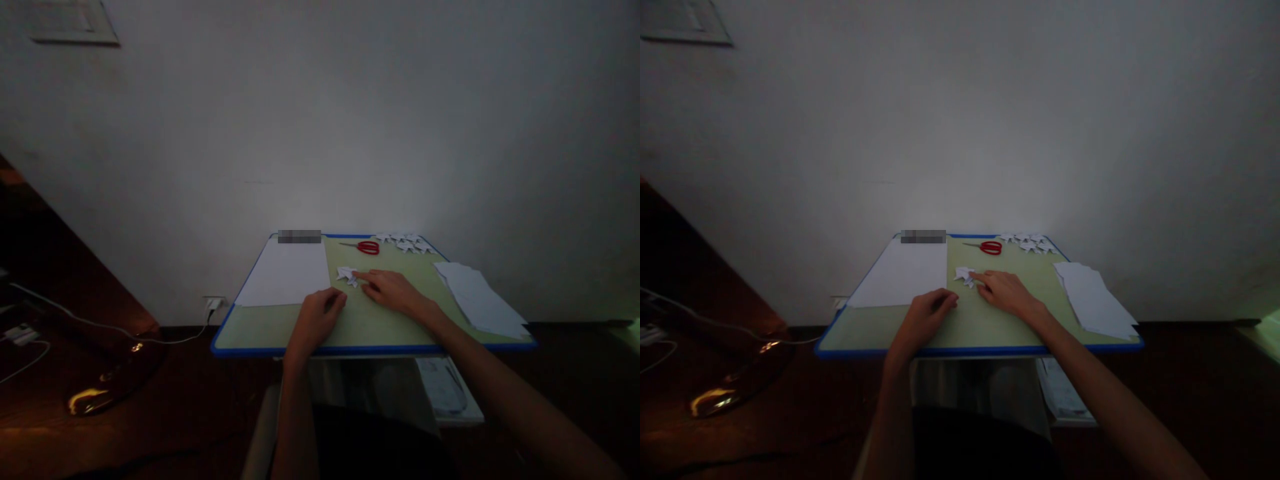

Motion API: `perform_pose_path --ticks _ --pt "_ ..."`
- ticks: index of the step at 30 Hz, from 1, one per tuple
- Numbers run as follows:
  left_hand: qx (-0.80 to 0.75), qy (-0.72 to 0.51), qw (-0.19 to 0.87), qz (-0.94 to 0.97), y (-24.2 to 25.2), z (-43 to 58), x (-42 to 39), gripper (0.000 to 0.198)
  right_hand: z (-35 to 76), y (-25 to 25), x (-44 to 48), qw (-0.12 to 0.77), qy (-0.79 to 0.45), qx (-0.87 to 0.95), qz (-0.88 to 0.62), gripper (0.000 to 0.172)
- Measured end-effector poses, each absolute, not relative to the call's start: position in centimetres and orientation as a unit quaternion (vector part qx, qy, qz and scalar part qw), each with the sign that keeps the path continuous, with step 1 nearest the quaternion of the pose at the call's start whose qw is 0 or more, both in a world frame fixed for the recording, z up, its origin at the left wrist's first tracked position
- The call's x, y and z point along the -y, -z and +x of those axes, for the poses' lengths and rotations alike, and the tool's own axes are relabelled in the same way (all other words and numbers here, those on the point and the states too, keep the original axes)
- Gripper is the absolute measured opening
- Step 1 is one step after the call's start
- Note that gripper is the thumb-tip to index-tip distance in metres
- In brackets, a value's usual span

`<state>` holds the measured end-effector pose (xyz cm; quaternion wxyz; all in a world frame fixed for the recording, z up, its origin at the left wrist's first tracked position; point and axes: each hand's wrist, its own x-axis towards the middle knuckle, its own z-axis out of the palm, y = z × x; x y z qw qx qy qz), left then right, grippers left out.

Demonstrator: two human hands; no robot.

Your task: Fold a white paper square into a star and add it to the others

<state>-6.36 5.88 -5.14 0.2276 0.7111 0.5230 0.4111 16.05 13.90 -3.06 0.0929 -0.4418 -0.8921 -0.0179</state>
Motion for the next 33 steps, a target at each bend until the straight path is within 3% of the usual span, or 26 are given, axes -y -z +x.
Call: perform_pose_path --ticks 12,33 --pt "-0.525 -0.408 0.225 0.713 5.1 -6.3 -5.9 0.028 16.4 3.8 -13.4 0.078 0.018 0.888 -0.453 0.042" --pt "-0.523 -0.402 0.227 0.717 5.1 -6.5 -6.0 0.029 11.5 4.1 -19.3 0.217 0.007 0.877 -0.43 0.041"
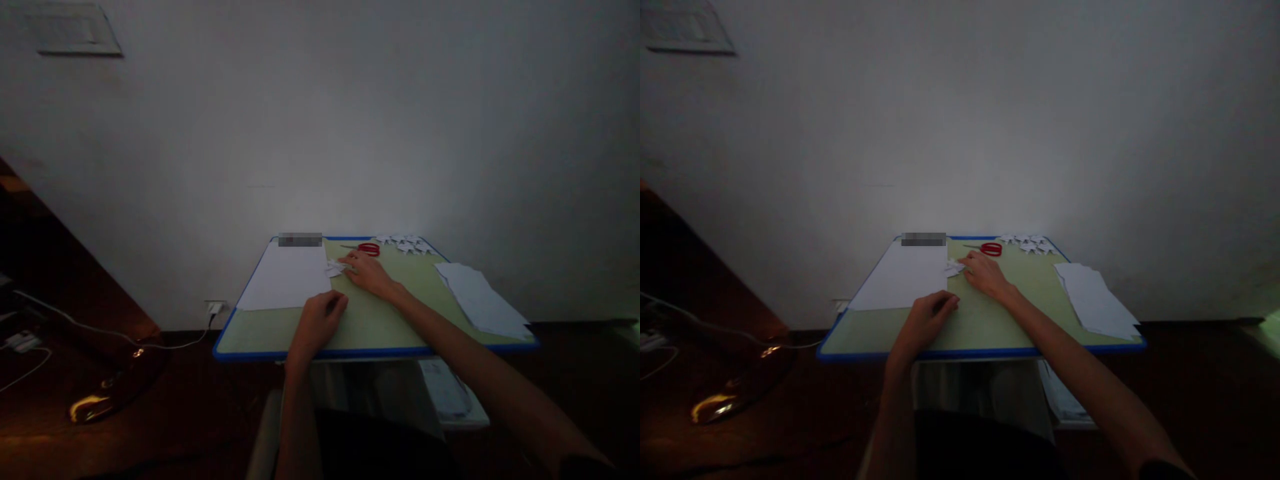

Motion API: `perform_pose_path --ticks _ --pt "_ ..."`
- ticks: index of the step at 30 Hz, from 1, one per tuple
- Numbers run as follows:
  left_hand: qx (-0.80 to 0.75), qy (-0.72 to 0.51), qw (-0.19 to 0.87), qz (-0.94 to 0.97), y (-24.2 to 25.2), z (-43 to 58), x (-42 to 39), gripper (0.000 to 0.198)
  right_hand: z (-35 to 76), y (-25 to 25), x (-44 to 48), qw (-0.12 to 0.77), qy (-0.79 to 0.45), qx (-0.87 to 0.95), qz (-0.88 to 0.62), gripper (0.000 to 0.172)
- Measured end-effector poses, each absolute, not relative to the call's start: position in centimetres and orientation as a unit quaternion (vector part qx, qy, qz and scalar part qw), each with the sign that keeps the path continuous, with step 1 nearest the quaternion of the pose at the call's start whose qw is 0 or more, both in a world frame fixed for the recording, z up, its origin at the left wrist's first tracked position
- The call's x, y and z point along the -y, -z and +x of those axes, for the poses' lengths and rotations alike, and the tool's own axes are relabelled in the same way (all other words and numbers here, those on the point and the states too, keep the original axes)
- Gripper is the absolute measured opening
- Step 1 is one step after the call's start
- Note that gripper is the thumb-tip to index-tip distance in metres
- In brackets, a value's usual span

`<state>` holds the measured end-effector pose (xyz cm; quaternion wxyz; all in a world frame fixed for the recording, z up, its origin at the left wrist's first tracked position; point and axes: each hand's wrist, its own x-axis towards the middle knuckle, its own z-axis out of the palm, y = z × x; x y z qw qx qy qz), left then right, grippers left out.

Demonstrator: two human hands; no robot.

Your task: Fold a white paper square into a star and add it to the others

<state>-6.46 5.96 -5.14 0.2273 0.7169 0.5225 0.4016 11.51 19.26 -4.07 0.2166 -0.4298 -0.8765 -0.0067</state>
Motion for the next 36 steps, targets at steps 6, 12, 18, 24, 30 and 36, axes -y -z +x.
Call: perform_pose_path --ticks 6,12,18,24,30,36 --pt "-0.519 -0.407 0.228 0.716 5.2 -6.5 -6.0 0.029 10.8 5.3 -21.5 0.244 -0.039 0.888 -0.388 0.028" --pt "-0.522 -0.407 0.23 0.714 5.2 -6.5 -5.9 0.029 12.0 5.5 -22.1 0.274 -0.126 0.855 -0.422 0.03" --pt "-0.525 -0.406 0.229 0.712 5.2 -6.5 -5.9 0.029 14.9 4.9 -20.4 0.227 -0.147 0.83 -0.487 0.036" --pt "-0.526 -0.406 0.229 0.712 5.2 -6.5 -5.9 0.03 15.7 3.4 -16.6 0.214 -0.033 0.82 -0.53 0.038" --pt "-0.526 -0.403 0.23 0.712 5.0 -6.5 -5.8 0.028 14.1 3.6 -14.0 0.151 0.027 0.849 -0.506 0.041" --pt "-0.528 -0.404 0.231 0.711 5.2 -6.5 -5.9 0.03 13.7 3.6 -13.0 0.097 0.061 0.852 -0.51 0.037"
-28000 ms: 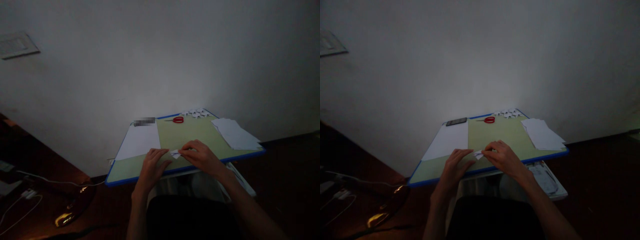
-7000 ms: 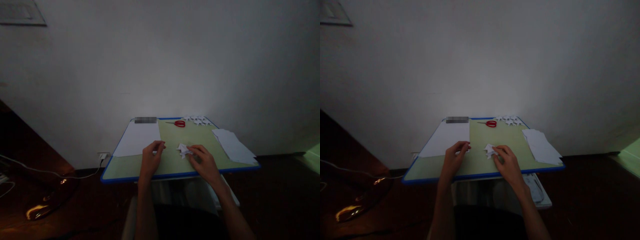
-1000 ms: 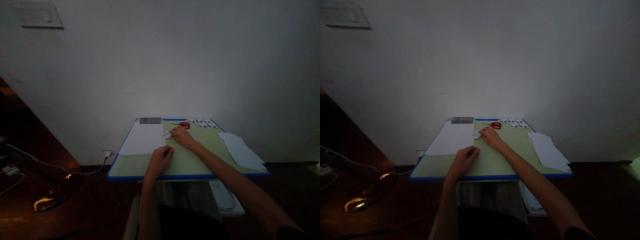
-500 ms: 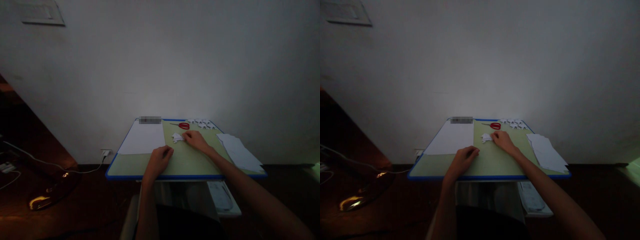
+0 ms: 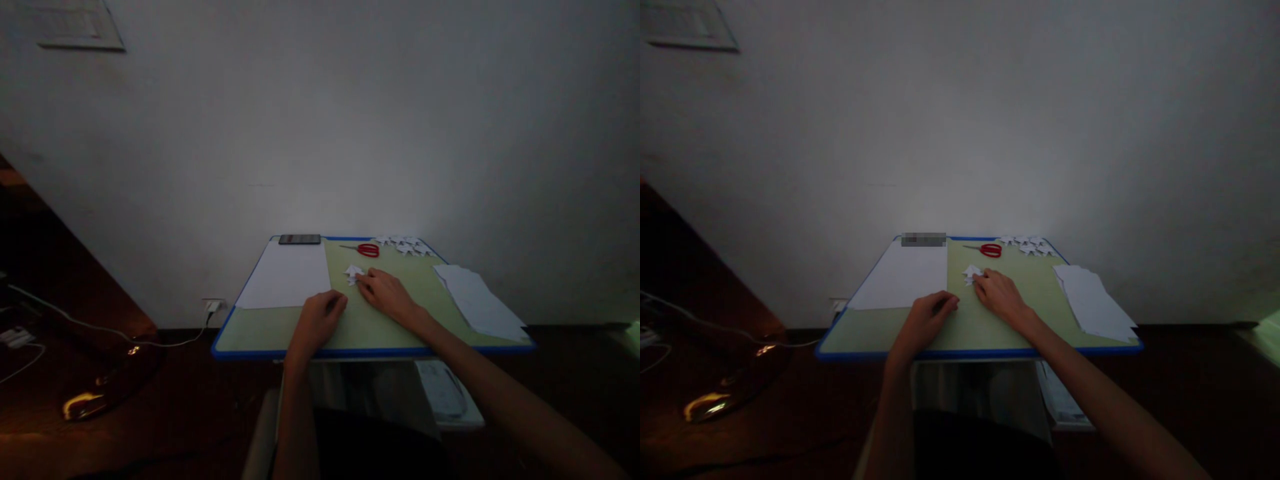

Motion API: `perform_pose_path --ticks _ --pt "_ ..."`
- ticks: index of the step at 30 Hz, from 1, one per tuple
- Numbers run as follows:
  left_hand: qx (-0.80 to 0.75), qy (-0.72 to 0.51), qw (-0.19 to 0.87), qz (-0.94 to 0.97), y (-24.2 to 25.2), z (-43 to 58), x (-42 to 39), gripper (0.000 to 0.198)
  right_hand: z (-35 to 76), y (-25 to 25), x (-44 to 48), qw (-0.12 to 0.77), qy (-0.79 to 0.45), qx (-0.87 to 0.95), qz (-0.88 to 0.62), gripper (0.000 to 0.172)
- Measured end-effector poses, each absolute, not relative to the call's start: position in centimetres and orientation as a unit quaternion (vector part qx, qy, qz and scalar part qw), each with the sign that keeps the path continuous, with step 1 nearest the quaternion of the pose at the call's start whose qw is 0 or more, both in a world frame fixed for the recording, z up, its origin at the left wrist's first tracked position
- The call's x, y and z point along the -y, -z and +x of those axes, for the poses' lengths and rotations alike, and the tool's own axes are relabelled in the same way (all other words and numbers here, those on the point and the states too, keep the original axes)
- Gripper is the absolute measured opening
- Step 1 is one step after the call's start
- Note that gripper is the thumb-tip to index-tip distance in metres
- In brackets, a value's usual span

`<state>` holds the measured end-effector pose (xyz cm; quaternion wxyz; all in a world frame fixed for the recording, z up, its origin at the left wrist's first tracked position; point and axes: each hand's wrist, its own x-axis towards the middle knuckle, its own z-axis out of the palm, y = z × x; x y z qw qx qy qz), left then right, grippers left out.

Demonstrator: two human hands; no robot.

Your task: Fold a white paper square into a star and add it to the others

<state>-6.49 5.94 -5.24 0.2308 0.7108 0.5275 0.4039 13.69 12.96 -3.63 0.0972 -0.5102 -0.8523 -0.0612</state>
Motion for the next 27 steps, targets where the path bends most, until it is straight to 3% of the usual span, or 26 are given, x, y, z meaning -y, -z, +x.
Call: perform_pose_path --ticks 23,27 --pt "-0.527 -0.407 0.227 0.711 5.2 -6.4 -5.9 0.029 13.9 3.9 -11.8 0.091 0.038 0.853 -0.513 0.036" --pt "-0.525 -0.408 0.232 0.71 5.3 -6.5 -5.9 0.029 13.3 2.8 -13.7 0.093 0.048 0.842 -0.529 0.047"
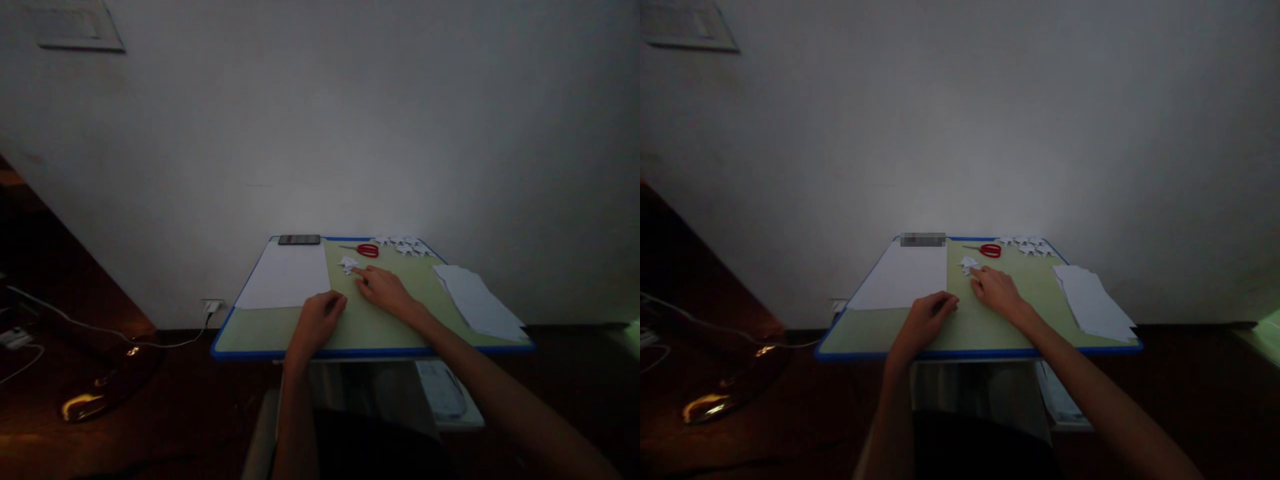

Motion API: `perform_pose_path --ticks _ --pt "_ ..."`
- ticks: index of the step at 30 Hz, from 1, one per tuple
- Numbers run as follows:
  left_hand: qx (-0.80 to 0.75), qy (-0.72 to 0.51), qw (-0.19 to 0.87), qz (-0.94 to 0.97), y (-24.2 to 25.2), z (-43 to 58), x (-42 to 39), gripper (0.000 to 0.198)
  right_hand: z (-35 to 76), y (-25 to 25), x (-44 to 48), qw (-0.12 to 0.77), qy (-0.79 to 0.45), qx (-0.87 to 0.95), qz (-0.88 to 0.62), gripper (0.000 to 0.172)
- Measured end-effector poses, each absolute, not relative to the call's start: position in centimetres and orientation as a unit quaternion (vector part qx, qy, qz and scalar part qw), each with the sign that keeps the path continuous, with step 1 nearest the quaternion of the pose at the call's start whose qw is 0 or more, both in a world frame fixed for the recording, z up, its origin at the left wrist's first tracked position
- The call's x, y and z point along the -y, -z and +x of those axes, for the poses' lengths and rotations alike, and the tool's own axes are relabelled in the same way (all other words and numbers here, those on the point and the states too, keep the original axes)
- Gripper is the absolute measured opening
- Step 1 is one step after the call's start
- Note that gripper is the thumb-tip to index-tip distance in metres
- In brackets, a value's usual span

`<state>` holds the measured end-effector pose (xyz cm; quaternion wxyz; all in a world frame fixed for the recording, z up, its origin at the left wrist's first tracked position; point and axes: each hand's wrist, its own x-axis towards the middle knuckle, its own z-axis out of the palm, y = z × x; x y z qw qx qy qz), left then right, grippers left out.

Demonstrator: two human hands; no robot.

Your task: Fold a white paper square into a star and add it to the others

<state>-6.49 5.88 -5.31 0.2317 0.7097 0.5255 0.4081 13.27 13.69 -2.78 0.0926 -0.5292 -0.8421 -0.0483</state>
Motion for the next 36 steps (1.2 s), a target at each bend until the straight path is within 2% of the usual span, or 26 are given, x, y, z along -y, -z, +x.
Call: perform_pose_path --ticks 5,20,28,36 --pt "-0.523 -0.408 0.234 0.711 5.3 -6.6 -5.9 0.029 12.5 2.2 -15.8 0.071 0.06 0.833 -0.546 0.049" --pt "-0.526 -0.407 0.226 0.711 5.0 -6.5 -5.8 0.03 12.2 3.3 -15.1 0.028 0.059 0.825 -0.561 0.033" --pt "-0.523 -0.408 0.234 0.711 5.1 -6.5 -5.8 0.028 12.6 3.9 -15.5 0.065 0.038 0.83 -0.553 0.032" --pt "-0.526 -0.405 0.233 0.711 5.1 -6.6 -5.8 0.029 11.8 3.5 -20.6 0.155 0.041 0.806 -0.57 0.036"
